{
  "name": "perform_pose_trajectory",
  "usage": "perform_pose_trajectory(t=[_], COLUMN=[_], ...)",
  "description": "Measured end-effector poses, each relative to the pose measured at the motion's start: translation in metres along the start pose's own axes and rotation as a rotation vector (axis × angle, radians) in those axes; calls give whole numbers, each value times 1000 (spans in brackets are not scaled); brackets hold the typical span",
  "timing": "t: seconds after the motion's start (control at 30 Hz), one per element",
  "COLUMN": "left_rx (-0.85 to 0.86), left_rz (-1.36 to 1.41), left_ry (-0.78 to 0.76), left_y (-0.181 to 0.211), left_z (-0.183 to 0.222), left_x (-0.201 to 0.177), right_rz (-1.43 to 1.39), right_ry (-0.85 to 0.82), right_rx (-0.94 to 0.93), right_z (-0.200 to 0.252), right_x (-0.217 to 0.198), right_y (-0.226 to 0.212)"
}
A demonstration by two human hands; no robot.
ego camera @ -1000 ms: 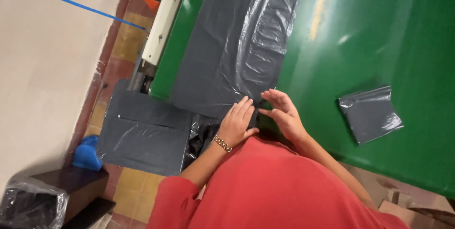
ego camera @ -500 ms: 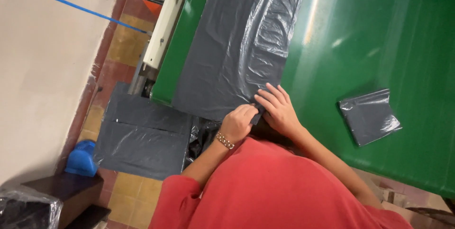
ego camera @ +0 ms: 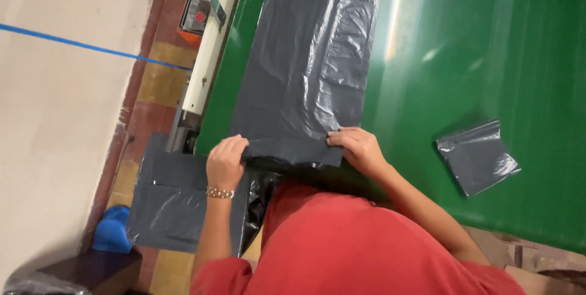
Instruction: Folding plastic bags coming off a conveyor belt and stacking them in a crate.
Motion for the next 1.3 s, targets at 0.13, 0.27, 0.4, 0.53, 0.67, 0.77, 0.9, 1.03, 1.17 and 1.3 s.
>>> perform_pose_trajectory(t=[0.13,0.27,0.4,0.53,0.67,0.77,0.9,1.03,1.17,1.3], left_rx=[100,166,66,62,115,92,-70,-123,-211,-347], left_rz=[-1,126,490,738,726,609,328,308,388,536], left_ry=[30,-159,-366,-427,-277,-230,-307,-344,-385,-375], left_y=[6,13,43,37,35,32,17,26,25,26], left_z=[-1,3,-53,-123,-234,-309,-373,-384,-384,-376], left_x=[-18,-33,-97,-77,-29,34,139,139,138,116], right_rz=[5,-11,-362,-385,-383,-525,-589,-416,-230,94], right_ry=[39,-29,-283,-190,8,214,321,281,286,202], right_rx=[25,213,662,878,913,1036,1287,1295,1125,1137], right_z=[15,29,87,137,100,50,28,-15,-48,-66], right_x=[-14,-37,-34,-28,-50,-52,-33,-52,-60,-68], right_y=[-1,-21,3,76,164,223,323,313,302,298])
Point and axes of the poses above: each hand's wrist, its own z-axis away from the middle knuckle, its own x-axis out of the palm, y = z × x, the point moved 5 cm from there along -z, towards the middle knuckle, and after that the axes turned 4 degrees about z, right-handed, at the moved point
